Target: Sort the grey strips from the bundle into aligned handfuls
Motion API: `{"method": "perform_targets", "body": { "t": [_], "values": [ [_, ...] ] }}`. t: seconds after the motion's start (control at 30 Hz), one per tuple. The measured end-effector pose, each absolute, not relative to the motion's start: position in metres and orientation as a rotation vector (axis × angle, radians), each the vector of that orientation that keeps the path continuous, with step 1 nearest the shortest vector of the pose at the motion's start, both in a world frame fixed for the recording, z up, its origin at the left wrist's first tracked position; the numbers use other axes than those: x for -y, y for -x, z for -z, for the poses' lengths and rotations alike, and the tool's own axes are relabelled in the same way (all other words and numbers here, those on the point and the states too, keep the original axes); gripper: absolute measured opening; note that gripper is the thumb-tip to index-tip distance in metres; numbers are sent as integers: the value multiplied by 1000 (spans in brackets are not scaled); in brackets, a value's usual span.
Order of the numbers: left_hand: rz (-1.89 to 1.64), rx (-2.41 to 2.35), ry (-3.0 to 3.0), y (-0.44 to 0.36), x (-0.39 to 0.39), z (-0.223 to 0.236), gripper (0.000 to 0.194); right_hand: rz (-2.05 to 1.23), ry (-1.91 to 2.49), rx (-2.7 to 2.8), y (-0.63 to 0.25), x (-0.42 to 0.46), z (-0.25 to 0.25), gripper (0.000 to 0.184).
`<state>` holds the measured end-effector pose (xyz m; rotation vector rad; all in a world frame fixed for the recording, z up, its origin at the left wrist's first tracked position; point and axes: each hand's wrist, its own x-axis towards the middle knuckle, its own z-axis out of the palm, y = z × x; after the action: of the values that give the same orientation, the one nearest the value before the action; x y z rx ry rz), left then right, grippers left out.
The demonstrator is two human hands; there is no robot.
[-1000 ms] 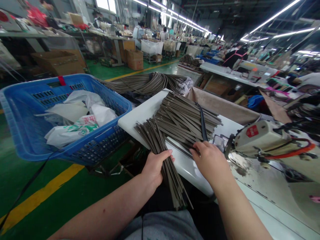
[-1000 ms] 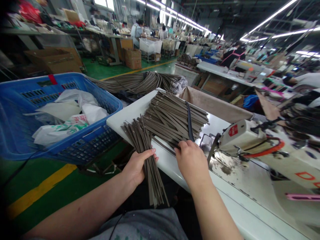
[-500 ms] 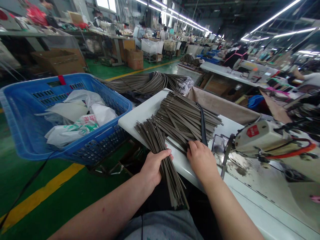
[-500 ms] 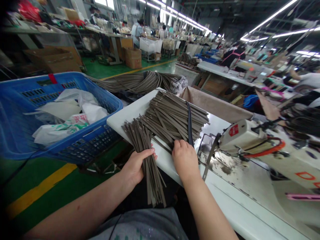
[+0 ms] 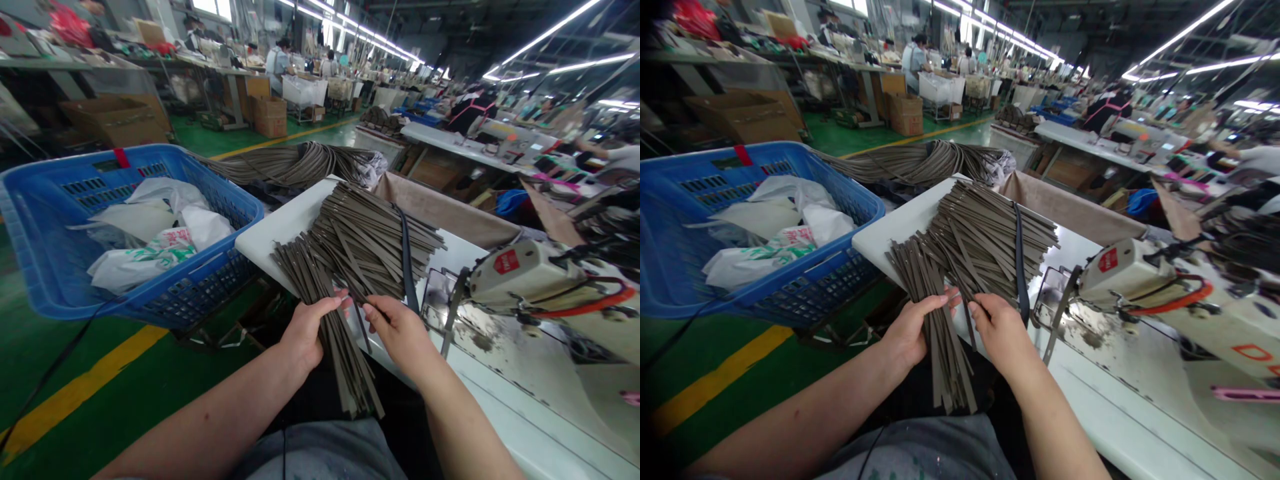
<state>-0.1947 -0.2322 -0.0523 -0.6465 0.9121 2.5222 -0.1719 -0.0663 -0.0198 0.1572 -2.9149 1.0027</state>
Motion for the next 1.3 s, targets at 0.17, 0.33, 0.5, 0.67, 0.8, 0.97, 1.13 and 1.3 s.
{"method": "perform_targets", "body": {
  "t": [0.17,0.33,0.5,0.67,0.8,0.97,1.13,1.3],
  "values": [
    [-2501,-931,562,195,231,52,29,-764,-239,3036,163,80,19,24],
    [-2526,-960,544,194,227,53,34,-440,-397,3072,153,88,22,35],
    [-2542,-1016,576,196,224,54,35,-599,-430,3052,157,83,17,30],
    [-2499,-1066,664,196,222,52,27,-352,-112,2841,179,61,30,27],
    [-2470,-1097,705,195,223,50,25,-80,-175,2862,190,56,43,31],
    [-2488,-1112,667,195,225,50,26,72,-216,2901,194,64,38,24],
    [-2500,-1084,632,195,227,56,29,-132,-170,3028,203,57,30,27],
    [-2494,-1081,619,195,228,58,31,-383,-87,3043,211,45,29,32]
  ]
}}
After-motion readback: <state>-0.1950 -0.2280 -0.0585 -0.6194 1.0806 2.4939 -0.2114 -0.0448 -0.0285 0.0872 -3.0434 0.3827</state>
